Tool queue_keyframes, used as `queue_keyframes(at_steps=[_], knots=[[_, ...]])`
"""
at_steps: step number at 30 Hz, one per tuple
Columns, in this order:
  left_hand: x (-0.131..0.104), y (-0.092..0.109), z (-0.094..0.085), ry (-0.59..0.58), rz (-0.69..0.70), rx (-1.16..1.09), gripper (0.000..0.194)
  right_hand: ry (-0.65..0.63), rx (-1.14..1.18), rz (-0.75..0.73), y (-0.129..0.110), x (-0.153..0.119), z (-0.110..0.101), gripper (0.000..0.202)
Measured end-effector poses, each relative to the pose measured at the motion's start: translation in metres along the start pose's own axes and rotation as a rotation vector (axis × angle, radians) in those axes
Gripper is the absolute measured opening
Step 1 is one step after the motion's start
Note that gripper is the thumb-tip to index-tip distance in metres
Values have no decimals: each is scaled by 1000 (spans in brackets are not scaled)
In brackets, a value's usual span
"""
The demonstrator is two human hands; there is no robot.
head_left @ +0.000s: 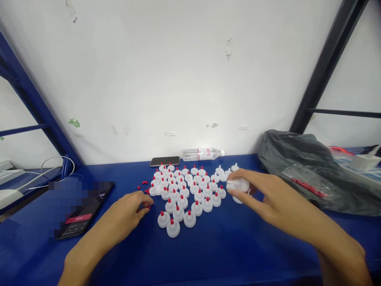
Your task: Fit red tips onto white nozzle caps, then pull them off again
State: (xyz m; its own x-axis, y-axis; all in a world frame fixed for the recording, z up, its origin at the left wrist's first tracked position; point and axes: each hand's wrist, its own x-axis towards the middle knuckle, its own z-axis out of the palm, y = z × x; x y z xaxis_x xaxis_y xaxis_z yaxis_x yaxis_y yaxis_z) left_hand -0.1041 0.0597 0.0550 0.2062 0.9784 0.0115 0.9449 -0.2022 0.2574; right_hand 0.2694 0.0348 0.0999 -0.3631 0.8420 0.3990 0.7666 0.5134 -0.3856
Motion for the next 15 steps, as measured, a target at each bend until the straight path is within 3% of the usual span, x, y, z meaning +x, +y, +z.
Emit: queue_keyframes(at_steps=[9, 15], knots=[[-7, 11, -13, 79, 26, 42, 35, -73, -39, -35, 14, 5, 5, 33], [-22, 36, -14, 21, 112, -86, 32, -269, 74, 89, 28, 11, 17, 14]])
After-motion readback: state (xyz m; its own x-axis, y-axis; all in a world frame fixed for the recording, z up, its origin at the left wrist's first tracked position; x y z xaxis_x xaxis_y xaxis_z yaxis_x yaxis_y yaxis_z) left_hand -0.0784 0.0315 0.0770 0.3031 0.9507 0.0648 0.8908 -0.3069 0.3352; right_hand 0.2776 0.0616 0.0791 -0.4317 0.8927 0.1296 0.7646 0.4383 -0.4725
